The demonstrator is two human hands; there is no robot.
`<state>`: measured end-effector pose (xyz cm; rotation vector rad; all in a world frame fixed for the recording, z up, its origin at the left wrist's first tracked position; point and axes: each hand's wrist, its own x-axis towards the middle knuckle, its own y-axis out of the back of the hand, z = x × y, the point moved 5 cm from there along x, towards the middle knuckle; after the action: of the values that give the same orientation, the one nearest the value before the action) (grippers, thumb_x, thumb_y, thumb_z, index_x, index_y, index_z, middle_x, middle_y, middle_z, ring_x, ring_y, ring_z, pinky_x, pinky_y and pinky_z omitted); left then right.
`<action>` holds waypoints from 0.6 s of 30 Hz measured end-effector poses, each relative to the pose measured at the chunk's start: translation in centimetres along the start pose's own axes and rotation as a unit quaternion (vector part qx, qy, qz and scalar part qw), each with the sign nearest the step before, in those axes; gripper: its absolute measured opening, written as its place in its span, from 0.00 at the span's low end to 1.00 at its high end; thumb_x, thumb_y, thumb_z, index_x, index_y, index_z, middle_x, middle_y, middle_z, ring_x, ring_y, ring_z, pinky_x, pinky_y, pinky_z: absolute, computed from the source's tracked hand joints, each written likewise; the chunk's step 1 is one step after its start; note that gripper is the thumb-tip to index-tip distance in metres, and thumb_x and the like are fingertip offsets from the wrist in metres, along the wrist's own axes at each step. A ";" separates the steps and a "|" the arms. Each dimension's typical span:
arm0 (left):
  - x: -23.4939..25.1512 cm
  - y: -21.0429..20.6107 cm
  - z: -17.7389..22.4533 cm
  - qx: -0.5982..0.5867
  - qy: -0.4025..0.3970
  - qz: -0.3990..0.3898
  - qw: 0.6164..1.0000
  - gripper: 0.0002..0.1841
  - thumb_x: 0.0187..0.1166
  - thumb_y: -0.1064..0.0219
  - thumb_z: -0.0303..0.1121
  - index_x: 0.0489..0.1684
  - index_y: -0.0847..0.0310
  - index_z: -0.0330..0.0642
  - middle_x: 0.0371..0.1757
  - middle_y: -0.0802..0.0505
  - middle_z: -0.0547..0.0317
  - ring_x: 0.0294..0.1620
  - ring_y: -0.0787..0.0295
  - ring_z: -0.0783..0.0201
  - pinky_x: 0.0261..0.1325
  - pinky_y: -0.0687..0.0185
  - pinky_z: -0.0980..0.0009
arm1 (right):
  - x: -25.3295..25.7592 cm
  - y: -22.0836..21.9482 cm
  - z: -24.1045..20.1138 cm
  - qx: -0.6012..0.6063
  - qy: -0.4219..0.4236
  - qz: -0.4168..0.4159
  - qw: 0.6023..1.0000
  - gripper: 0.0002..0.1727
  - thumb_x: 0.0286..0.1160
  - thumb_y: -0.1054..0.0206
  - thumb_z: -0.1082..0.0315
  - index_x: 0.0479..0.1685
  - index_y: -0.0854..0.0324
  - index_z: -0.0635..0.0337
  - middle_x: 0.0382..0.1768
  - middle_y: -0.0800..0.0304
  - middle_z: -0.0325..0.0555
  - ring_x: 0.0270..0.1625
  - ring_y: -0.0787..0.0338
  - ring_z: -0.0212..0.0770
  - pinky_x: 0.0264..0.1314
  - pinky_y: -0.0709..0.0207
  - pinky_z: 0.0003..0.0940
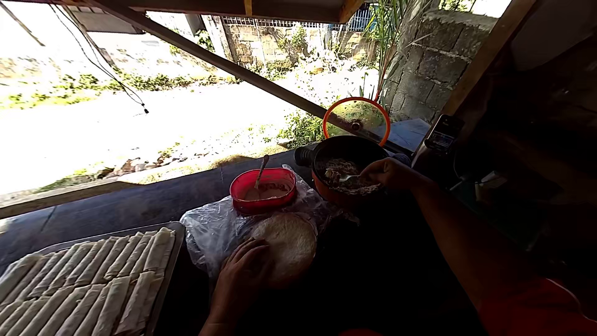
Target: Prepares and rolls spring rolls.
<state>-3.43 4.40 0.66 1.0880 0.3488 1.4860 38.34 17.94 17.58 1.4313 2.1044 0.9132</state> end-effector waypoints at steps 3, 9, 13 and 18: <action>0.0 0.0 0.1 0.003 0.005 -0.003 1.000 0.20 0.73 0.34 0.58 0.56 0.09 0.63 0.70 0.10 0.75 0.81 0.24 0.65 0.83 0.32 0.50 | -0.3 0.7 0.1 -0.001 0.007 0.021 1.000 0.13 0.86 0.39 0.74 0.51 0.07 0.55 0.35 0.06 0.42 0.33 0.11 0.31 0.43 0.15 0.32; 0.3 0.6 0.7 -0.013 0.014 -0.024 1.000 0.22 0.74 0.32 0.54 0.64 0.13 0.60 0.72 0.11 0.72 0.83 0.26 0.64 0.85 0.33 0.49 | -1.3 2.3 -1.9 -0.054 0.004 0.044 0.998 0.14 0.87 0.41 0.72 0.52 0.07 0.52 0.40 0.05 0.41 0.38 0.10 0.34 0.47 0.15 0.38; 0.4 0.6 0.7 -0.020 0.031 -0.040 0.999 0.23 0.72 0.32 0.46 0.68 0.15 0.61 0.74 0.13 0.74 0.84 0.27 0.66 0.86 0.35 0.50 | -1.9 1.0 -6.7 -0.079 0.068 0.052 0.993 0.11 0.85 0.35 0.69 0.53 0.07 0.49 0.38 0.05 0.38 0.33 0.10 0.32 0.40 0.12 0.35; 0.4 0.6 0.3 -0.040 0.061 -0.052 0.996 0.25 0.72 0.35 0.38 0.73 0.18 0.61 0.74 0.13 0.73 0.84 0.28 0.67 0.88 0.38 0.51 | -1.8 -8.1 -10.3 -0.170 0.132 -0.067 0.974 0.10 0.84 0.35 0.63 0.52 0.07 0.46 0.45 0.06 0.36 0.49 0.08 0.31 0.58 0.12 0.39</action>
<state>-3.46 4.51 1.41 0.9051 0.4211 1.4643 26.89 11.35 18.81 1.0285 2.0646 1.3937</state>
